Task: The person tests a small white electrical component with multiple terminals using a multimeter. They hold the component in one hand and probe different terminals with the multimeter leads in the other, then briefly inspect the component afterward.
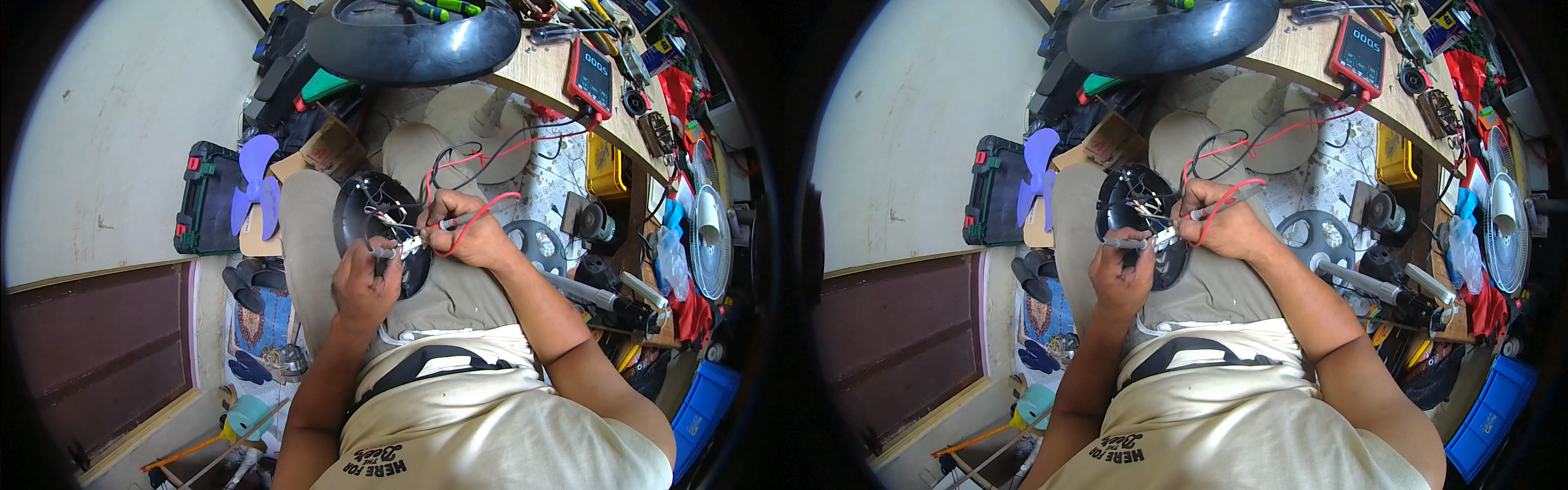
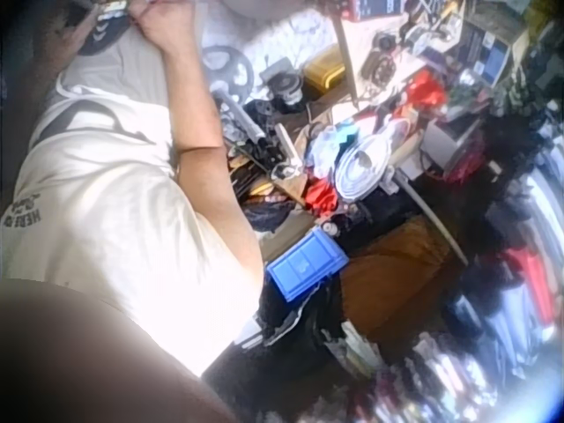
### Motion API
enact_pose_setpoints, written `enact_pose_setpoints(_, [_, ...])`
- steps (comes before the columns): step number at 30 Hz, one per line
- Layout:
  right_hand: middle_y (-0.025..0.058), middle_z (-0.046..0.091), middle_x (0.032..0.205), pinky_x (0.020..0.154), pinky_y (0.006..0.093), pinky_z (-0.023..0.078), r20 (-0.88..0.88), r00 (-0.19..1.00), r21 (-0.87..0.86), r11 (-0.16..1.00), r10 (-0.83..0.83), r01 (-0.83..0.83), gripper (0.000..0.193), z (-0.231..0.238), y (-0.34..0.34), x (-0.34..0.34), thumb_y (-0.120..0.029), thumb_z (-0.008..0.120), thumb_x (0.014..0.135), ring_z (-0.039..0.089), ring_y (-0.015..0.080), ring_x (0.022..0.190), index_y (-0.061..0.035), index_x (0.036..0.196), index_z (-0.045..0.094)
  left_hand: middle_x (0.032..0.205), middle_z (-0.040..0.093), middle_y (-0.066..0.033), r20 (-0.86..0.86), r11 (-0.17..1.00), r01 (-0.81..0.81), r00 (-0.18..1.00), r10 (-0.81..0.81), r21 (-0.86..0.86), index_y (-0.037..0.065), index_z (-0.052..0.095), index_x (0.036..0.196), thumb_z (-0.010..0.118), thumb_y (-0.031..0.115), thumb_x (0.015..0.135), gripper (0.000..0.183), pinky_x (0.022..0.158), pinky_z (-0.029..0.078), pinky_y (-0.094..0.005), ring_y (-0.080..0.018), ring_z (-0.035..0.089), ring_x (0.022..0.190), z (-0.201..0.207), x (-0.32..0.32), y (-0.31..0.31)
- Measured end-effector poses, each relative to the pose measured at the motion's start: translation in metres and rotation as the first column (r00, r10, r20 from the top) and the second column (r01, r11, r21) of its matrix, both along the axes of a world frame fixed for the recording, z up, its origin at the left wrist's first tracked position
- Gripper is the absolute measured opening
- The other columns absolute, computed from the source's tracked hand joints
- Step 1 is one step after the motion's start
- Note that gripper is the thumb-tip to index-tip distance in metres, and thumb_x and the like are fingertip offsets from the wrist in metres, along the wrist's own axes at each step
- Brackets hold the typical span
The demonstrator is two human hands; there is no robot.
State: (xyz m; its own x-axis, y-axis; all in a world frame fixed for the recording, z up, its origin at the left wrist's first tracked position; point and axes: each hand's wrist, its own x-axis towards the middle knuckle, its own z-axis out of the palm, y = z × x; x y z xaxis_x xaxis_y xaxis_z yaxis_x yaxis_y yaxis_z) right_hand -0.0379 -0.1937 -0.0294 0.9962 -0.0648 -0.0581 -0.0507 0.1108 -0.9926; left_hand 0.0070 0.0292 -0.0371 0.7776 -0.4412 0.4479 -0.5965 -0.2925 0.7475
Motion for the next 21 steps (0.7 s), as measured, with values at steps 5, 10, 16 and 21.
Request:
enact_pose_setpoints(5, [0.0112, 0.073, 0.091, 0.073, 0.0320, 0.054, 0.020, 1.000, 0.012, 1.000, 0.005, -0.005, 0.020, -0.0010, 0.0006, 0.0021, -0.003, 0.076, 0.084, 0.064, 0.0137, 0.080, -0.0021, 0.086, 0.056, 0.102, 0.074, -0.0098, -0.125, 0.996, -0.038, 0.992, 0.029, -0.076, 0.003, 0.062, 0.106, 0.080, -0.004, 0.089, 0.026, 0.075, 0.058, -0.0343, -0.0221, 0.073, 0.085, 0.0003, 0.0001, -0.0001])
enact_pose_setpoints(10, [0.0119, 0.073, 0.091, 0.073, 0.0321, 0.054, 0.026, 1.000, 0.054, 0.998, 0.013, -0.014, 0.021, -0.0015, 0.0003, 0.0013, -0.003, 0.076, 0.085, 0.064, 0.0142, 0.080, -0.0020, 0.087, 0.056, 0.104, 0.073, -0.0078, -0.534, 0.870, -0.221, 0.844, -0.056, -0.440, 0.004, 0.059, 0.121, 0.073, -0.011, 0.096, 0.032, 0.081, 0.057, -0.0235, -0.0102, 0.070, 0.094, -0.0009, -0.0052, -0.0019])
enact_pose_setpoints(16, [0.0119, 0.073, 0.091, 0.074, 0.0322, 0.054, 0.018, 1.000, -0.008, 1.000, -0.002, 0.002, 0.020, -0.0027, 0.0002, 0.0012, -0.002, 0.076, 0.085, 0.064, 0.0145, 0.081, -0.0017, 0.087, 0.056, 0.106, 0.073, -0.0080, -0.570, 0.891, -0.190, 0.816, -0.091, -0.413, 0.004, 0.057, 0.122, 0.073, -0.012, 0.096, 0.034, 0.080, 0.056, -0.0226, -0.0090, 0.069, 0.092, -0.0010, -0.0019, 0.0009])
enact_pose_setpoints(21, [0.0120, 0.073, 0.091, 0.074, 0.0326, 0.055, 0.020, 1.000, 0.047, 0.999, 0.008, -0.009, 0.020, -0.0049, 0.0000, 0.0010, -0.004, 0.076, 0.085, 0.065, 0.0145, 0.081, -0.0016, 0.087, 0.056, 0.105, 0.073, -0.0077, -0.551, 0.915, -0.168, 0.832, -0.067, -0.366, 0.004, 0.058, 0.121, 0.073, -0.012, 0.096, 0.033, 0.080, 0.055, -0.0226, -0.0086, 0.069, 0.091, 0.0010, -0.0016, 0.0032])
